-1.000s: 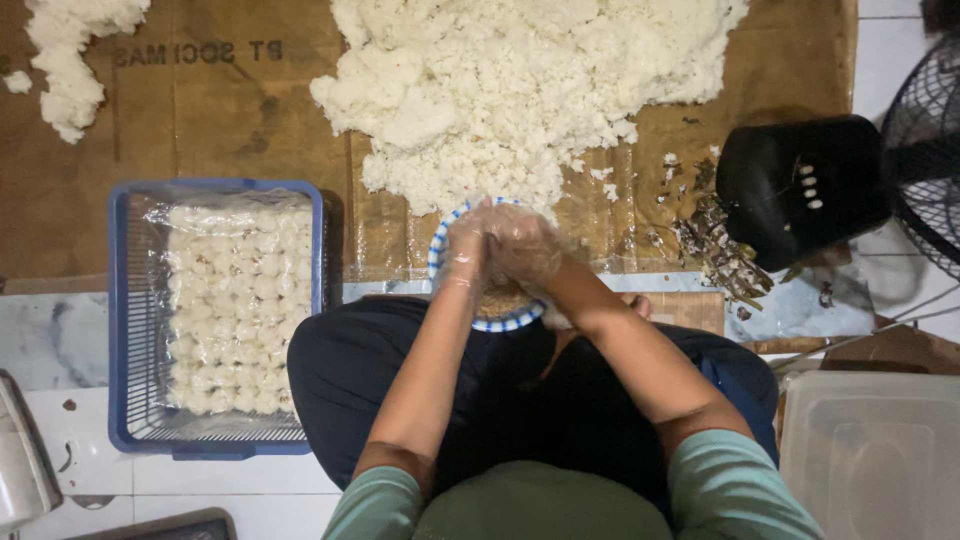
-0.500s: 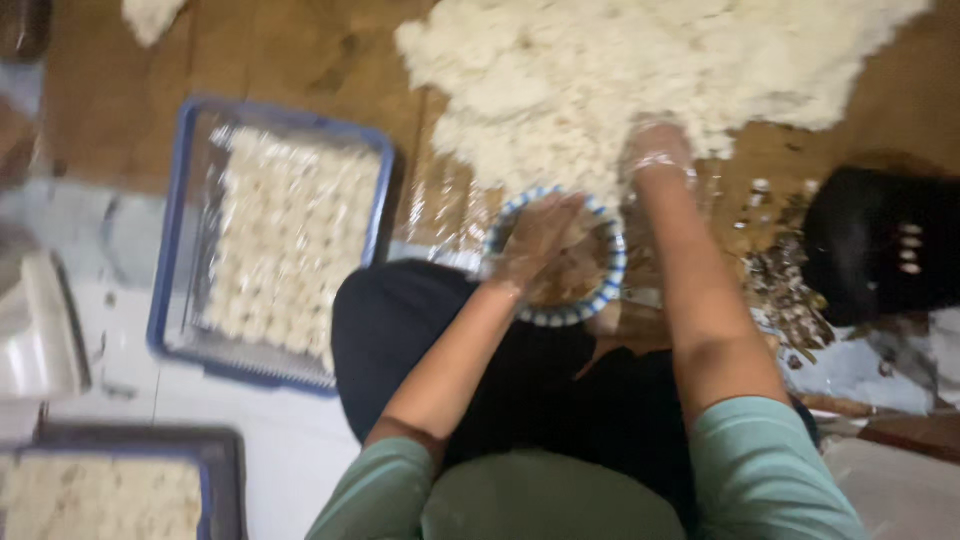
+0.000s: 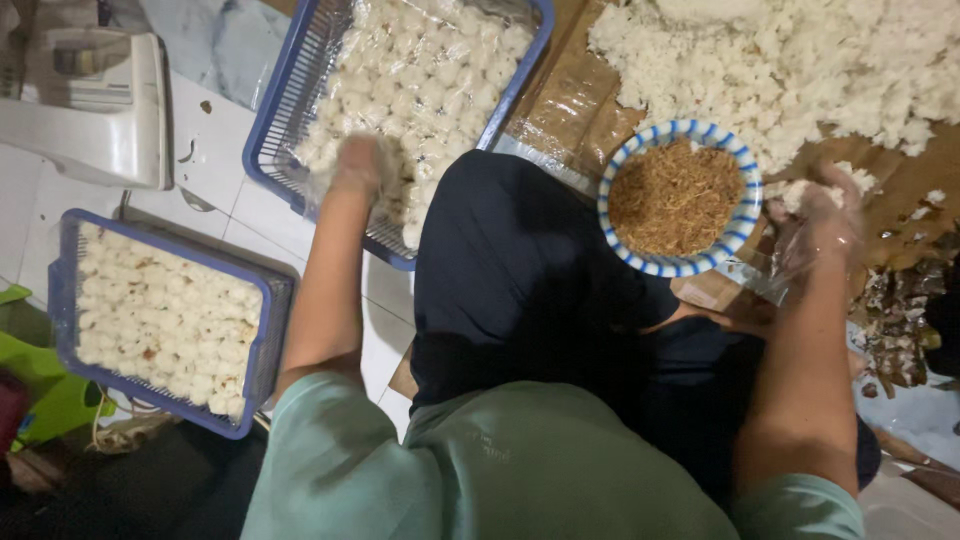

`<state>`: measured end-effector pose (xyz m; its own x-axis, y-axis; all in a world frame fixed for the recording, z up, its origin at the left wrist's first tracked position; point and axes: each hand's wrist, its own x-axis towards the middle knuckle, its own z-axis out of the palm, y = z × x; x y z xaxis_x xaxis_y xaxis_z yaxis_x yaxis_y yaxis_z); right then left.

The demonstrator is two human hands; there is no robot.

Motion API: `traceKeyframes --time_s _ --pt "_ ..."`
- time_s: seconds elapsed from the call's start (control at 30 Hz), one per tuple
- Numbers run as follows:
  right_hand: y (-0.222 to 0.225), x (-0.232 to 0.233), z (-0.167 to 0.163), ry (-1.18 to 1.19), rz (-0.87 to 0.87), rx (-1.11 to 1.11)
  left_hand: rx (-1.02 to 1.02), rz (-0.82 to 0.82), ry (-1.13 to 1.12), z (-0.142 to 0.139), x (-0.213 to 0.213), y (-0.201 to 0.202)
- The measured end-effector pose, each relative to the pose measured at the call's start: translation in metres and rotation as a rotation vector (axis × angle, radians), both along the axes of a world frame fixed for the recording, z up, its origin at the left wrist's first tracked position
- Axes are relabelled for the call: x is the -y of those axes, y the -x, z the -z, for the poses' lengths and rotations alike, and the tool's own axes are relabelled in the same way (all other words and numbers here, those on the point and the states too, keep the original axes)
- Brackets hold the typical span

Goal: The person sits on the floor and repeatedly takes small portions of a white dough-like material, rolls them into balls, coats them in a brown granular substance in a small bowl, and places the finished items into a blue plastic basket. The process is repeated continuously throughout the clip.

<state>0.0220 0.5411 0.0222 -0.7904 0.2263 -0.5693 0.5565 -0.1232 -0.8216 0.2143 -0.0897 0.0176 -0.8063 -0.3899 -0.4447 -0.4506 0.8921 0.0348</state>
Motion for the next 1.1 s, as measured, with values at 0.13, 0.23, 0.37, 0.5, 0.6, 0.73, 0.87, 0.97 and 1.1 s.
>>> traceKeyframes --time_s 0.13,0.23,0.37,0.5,0.6,0.73,0.87,0.97,1.1 --pt "-0.004 -0.014 0.059 0.371 0.083 -0.204 0.155 0.006 -0.211 0.046 -0.014 -0.077" --pt "0.001 -0.021 0.085 0.369 0.047 -0.286 0.015 0.13 -0.258 0.056 -0.024 -0.103" --pt "0.01 -0.029 0.088 -0.975 -0.269 -0.18 0.062 0.476 -0.372 0.018 -0.023 -0.073" --pt "0.014 -0.038 0.077 -1.081 -0.453 -0.194 -0.426 0.0 -0.226 -0.078 -0.07 -0.01" --pt "0.019 -0.039 0.061 -1.235 -0.705 -0.332 -0.946 0.178 -0.392 -0.132 -0.147 0.05" --pt "0.032 -0.026 0.017 -1.502 -1.378 -0.174 -0.906 0.224 -0.853 -0.14 -0.275 0.115" --pt "0.026 -0.017 -0.039 -1.54 -1.387 -0.106 -0.485 -0.247 -1.585 -0.103 -0.38 0.148" --pt "-0.014 0.01 -0.056 -1.22 -0.949 -0.424 -0.171 -0.565 -1.723 -0.074 -0.405 0.156" --pt "-0.056 0.071 -0.05 -0.905 -0.666 -0.917 -0.126 -0.661 -1.968 -0.043 -0.42 0.158"
